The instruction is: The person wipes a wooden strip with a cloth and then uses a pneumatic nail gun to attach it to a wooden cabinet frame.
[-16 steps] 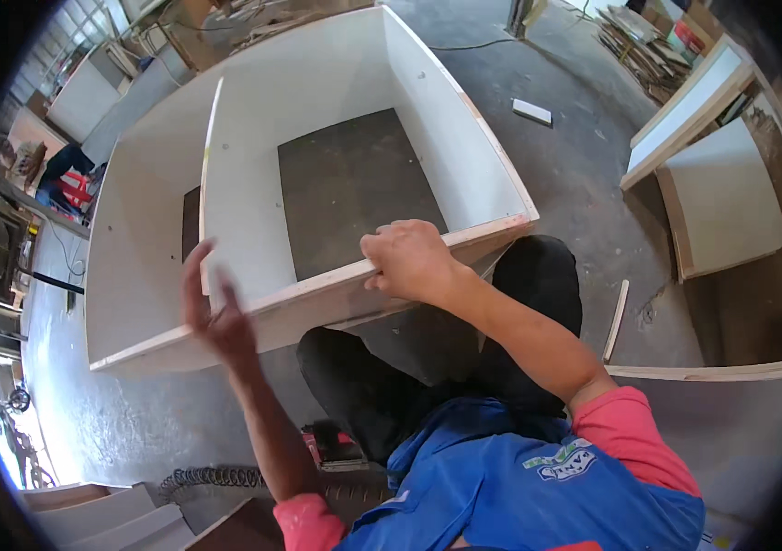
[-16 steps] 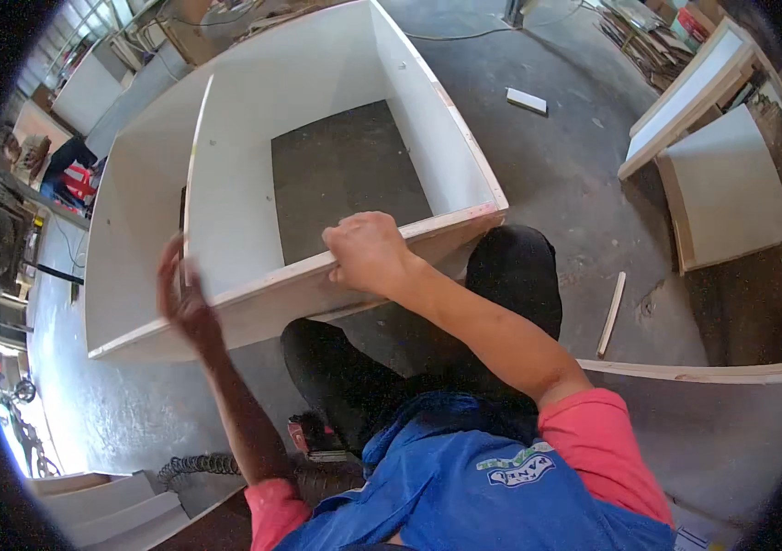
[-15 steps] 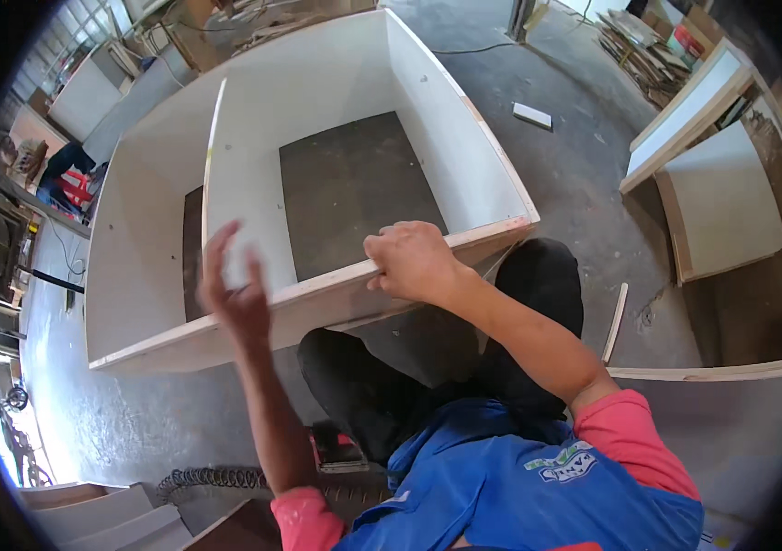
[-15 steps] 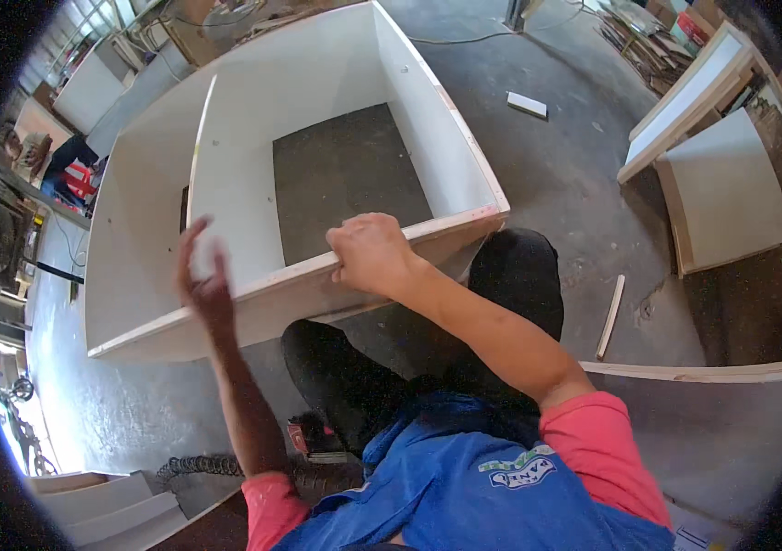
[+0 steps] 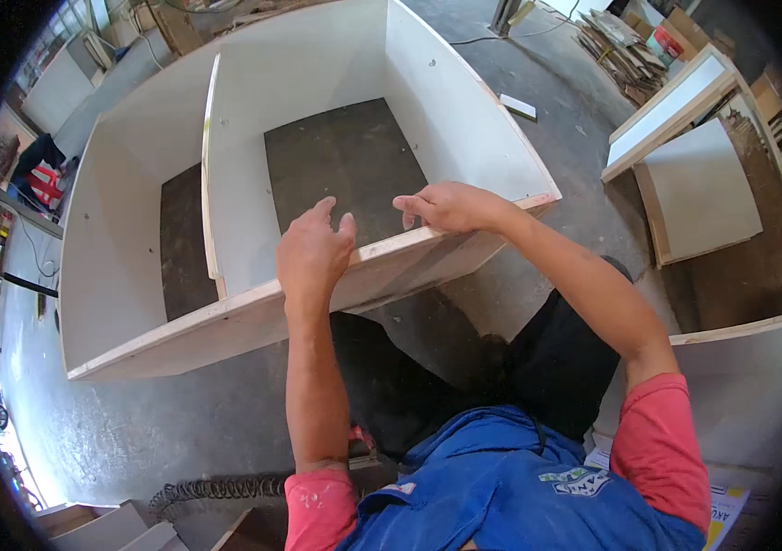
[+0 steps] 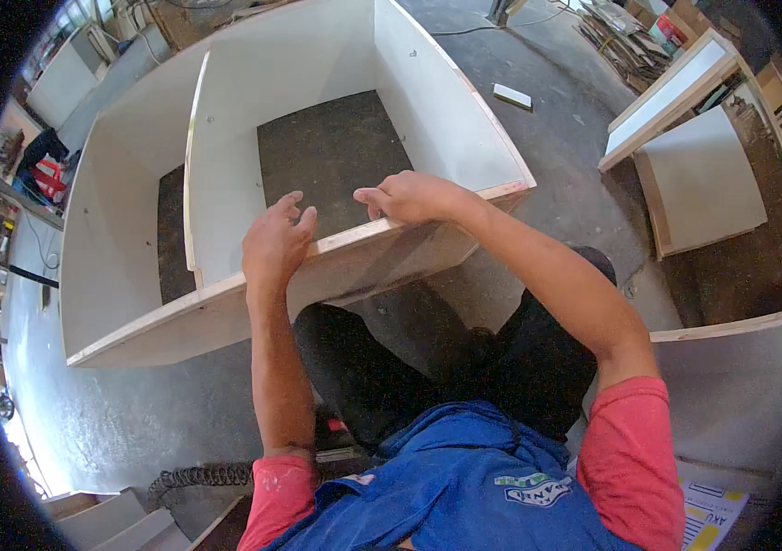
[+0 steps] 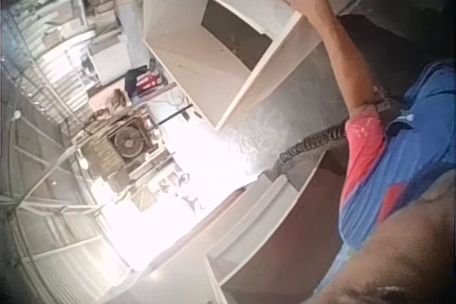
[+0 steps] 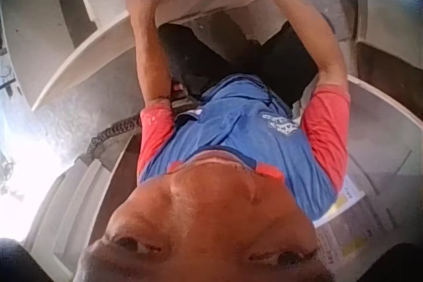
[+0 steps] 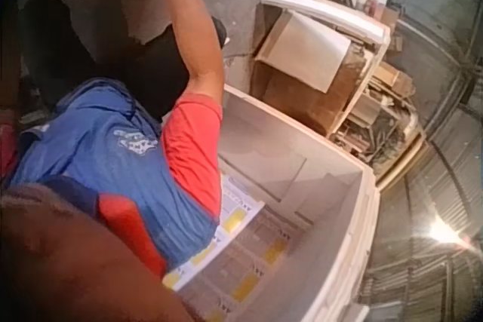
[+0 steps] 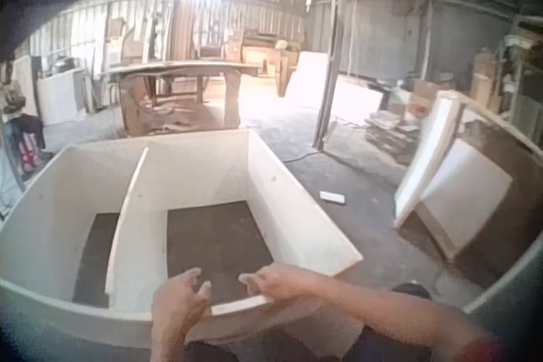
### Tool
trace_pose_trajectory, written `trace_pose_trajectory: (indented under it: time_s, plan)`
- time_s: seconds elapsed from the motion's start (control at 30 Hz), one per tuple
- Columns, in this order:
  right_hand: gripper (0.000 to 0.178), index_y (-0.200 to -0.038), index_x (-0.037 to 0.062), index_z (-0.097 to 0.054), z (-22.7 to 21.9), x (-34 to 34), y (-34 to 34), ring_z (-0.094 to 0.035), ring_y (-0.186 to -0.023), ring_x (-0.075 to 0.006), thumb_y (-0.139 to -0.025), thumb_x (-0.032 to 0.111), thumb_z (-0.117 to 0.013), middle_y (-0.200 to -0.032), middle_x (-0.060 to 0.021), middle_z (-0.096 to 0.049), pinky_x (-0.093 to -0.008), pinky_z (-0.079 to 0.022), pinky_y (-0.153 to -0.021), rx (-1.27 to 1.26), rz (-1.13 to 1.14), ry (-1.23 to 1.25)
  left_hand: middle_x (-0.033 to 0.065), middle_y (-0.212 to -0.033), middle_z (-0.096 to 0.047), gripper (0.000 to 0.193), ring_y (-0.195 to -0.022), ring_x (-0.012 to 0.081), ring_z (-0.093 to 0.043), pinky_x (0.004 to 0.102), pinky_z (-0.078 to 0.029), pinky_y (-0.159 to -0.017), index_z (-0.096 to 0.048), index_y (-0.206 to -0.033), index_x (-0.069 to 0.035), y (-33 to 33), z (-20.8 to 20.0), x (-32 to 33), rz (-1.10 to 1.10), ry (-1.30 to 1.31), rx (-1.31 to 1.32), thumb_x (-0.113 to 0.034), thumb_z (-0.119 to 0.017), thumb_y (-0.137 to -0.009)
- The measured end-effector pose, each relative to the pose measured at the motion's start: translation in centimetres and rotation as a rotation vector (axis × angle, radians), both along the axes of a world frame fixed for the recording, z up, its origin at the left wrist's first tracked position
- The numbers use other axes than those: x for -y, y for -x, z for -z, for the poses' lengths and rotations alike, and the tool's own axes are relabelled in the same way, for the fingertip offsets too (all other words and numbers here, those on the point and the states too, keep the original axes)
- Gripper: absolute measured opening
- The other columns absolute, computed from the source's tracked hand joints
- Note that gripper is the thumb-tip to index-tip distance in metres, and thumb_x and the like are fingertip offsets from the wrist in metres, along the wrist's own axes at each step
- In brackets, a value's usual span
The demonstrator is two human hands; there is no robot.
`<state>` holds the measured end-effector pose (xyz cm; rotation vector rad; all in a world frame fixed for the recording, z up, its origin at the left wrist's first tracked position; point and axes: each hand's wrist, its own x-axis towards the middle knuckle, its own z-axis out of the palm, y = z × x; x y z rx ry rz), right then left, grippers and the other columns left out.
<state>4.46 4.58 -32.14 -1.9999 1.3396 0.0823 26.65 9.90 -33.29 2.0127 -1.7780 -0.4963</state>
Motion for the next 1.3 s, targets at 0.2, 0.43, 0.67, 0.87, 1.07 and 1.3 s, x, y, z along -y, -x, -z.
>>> trace_pose_trajectory:
  time_s: [0.2,0.43,0.67,0.87,1.07,1.3]
  plan:
    - [0.069,-0.109,0.0064,-0.075,-0.8,0.7,-0.3,-0.065,-0.104,-0.0422,-0.104,0.057,-0.029,-0.106,-0.0223,-0.072,-0.0456,-0.048,-0.096,-0.069,-0.053,-0.026,0.0149,-0.119,-0.07,0.044,-0.109,0.0334,-0.066,0.043,-0.051,-0.095,-0.067,-0.126,-0.009,-0.8,-0.1,0.1,0.002,0.005,-0.029,-0.035,-0.061,-0.091]
    - [0.065,-0.105,0.0074,-0.076,0.2,1.5,-0.1,-0.067,-0.1,-0.0381,-0.105,0.052,-0.029,-0.104,-0.019,-0.073,-0.0454,-0.049,-0.095,-0.016,-0.055,-0.112,0.0126,-0.113,-0.073,0.041,-0.108,0.0296,-0.068,0.0387,-0.051,-0.095,-0.068,-0.126,-0.012,-0.3,0.6,0.2,-0.031,0.09,-0.001,-0.035,-0.064,-0.091]
    - [0.053,-0.091,0.0019,-0.066,0.1,1.5,0.5,-0.063,-0.095,-0.0462,-0.105,0.043,-0.036,-0.094,-0.0251,-0.067,-0.0551,-0.049,-0.085,0.244,-0.171,-0.166,0.0133,-0.108,-0.073,0.041,-0.102,0.0312,-0.069,0.0394,-0.052,-0.091,-0.067,-0.126,-0.011,0.4,-1.2,0.8,-0.213,-0.075,-0.205,-0.021,-0.07,-0.086]
    - [0.032,-0.097,0.0022,-0.066,-0.7,2.2,1.1,-0.064,-0.084,-0.0399,-0.103,0.028,-0.047,-0.093,-0.0204,-0.066,-0.0502,-0.054,-0.076,0.354,-0.295,-0.137,0.0142,-0.1,-0.073,0.036,-0.095,0.0292,-0.07,0.0401,-0.054,-0.085,-0.068,-0.121,-0.005,0.8,-0.8,2.6,-0.25,-0.188,-0.057,-0.013,-0.069,-0.086]
    - [0.026,-0.093,0.0029,-0.066,-1.5,2.7,0.3,-0.065,-0.081,-0.0344,-0.098,0.024,-0.052,-0.091,-0.0176,-0.066,-0.046,-0.055,-0.071,0.257,-0.274,-0.078,0.011,-0.089,-0.071,0.018,-0.085,0.0303,-0.067,0.0417,-0.052,-0.08,-0.071,-0.099,-0.006,0.8,-1.3,3.0,-0.209,-0.071,0.008,-0.009,-0.067,-0.082]
    - [0.021,-0.092,0.0038,-0.067,-2.1,3.0,-1.1,-0.063,-0.084,-0.0345,-0.096,0.02,-0.055,-0.091,-0.0148,-0.066,-0.0446,-0.053,-0.075,0.113,-0.252,-0.094,0.0102,-0.08,-0.067,0.004,-0.078,0.0286,-0.065,0.0417,-0.049,-0.076,-0.065,-0.083,-0.007,0.3,-0.8,2.8,-0.202,-0.099,0.005,-0.009,-0.065,-0.079]
